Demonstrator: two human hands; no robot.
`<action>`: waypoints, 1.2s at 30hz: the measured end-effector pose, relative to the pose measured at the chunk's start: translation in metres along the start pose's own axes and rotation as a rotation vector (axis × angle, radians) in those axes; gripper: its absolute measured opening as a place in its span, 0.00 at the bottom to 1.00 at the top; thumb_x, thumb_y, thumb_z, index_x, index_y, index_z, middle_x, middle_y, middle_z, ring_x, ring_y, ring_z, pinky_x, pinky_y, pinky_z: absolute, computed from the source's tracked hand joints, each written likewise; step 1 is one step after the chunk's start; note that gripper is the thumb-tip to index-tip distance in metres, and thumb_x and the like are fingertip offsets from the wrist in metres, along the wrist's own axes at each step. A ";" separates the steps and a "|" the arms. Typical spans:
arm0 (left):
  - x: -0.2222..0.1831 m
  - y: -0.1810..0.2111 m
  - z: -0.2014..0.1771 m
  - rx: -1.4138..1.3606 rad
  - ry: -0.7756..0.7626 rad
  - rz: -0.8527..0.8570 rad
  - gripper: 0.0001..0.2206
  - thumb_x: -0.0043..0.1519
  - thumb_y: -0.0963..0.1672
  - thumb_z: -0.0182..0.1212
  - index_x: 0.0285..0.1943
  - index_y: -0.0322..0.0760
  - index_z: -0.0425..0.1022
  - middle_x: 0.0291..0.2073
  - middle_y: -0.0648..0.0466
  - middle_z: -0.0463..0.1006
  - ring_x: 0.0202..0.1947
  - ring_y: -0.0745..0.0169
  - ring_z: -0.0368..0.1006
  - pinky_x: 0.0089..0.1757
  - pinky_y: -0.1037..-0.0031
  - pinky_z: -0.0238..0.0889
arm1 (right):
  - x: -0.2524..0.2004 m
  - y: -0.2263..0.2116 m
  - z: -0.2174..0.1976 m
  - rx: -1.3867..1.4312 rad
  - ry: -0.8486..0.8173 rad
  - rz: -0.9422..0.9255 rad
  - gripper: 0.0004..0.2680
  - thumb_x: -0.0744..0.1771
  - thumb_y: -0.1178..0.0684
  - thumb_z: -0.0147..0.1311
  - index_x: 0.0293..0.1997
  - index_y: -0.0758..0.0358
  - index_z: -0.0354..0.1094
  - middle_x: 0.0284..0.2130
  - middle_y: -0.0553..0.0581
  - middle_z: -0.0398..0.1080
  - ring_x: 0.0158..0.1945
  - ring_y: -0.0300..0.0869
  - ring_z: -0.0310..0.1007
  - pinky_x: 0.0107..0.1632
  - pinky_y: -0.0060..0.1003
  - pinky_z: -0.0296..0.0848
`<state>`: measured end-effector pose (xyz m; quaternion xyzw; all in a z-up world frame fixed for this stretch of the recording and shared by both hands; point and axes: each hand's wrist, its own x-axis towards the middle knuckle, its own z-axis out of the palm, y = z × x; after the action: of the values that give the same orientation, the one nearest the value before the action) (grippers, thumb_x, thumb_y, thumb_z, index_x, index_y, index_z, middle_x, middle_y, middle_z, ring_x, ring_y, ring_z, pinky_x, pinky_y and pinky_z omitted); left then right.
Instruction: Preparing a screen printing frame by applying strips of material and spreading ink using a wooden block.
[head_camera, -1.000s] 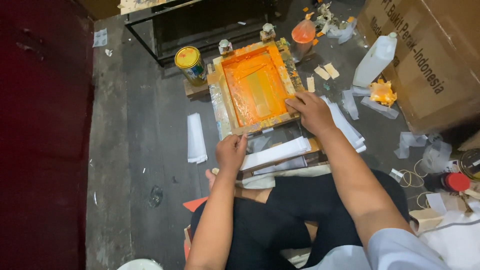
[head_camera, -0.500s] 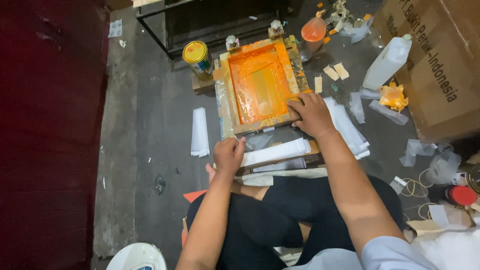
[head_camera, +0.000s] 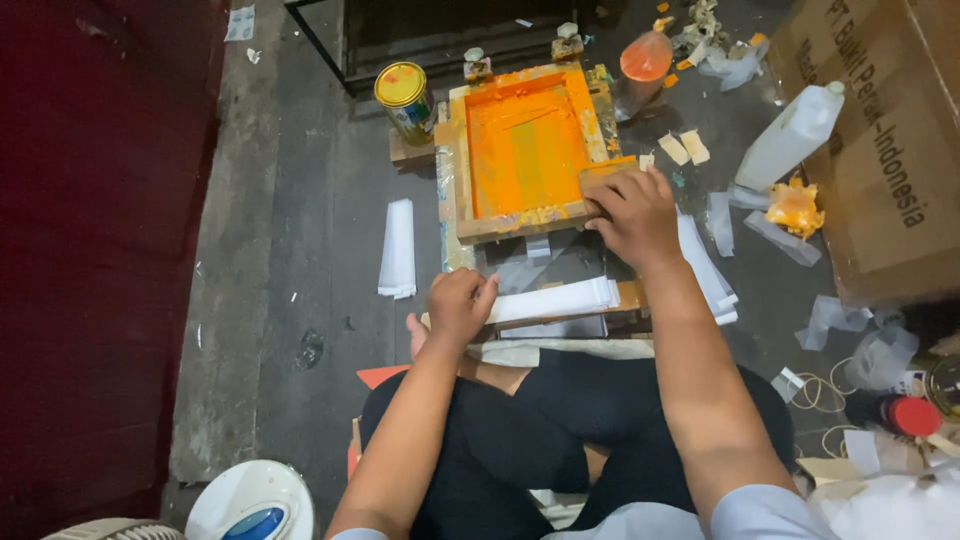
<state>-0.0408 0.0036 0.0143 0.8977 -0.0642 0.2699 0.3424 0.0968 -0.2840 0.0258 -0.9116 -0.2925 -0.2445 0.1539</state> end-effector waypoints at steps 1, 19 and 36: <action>0.002 0.005 0.000 0.001 0.007 -0.005 0.14 0.60 0.46 0.70 0.22 0.43 0.73 0.13 0.56 0.68 0.19 0.53 0.71 0.32 0.70 0.65 | 0.006 -0.003 -0.008 0.001 -0.002 -0.008 0.19 0.58 0.50 0.73 0.52 0.48 0.74 0.47 0.49 0.70 0.61 0.49 0.68 0.72 0.62 0.55; 0.070 0.039 0.096 0.431 -0.773 -0.034 0.26 0.59 0.38 0.63 0.70 0.29 0.69 0.65 0.34 0.71 0.64 0.34 0.70 0.55 0.48 0.69 | 0.041 -0.020 -0.029 0.044 0.120 0.074 0.18 0.69 0.51 0.64 0.68 0.51 0.67 0.63 0.61 0.65 0.73 0.60 0.53 0.71 0.70 0.42; 0.065 0.039 0.073 0.297 -0.719 -0.068 0.16 0.61 0.37 0.60 0.58 0.32 0.79 0.54 0.39 0.80 0.52 0.44 0.80 0.45 0.60 0.77 | 0.043 -0.024 -0.032 0.059 0.111 0.090 0.18 0.70 0.53 0.63 0.69 0.52 0.66 0.61 0.61 0.64 0.73 0.61 0.52 0.71 0.71 0.43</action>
<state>0.0349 -0.0687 0.0256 0.9763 -0.1106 -0.0671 0.1733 0.1006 -0.2592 0.0789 -0.9038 -0.2494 -0.2789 0.2076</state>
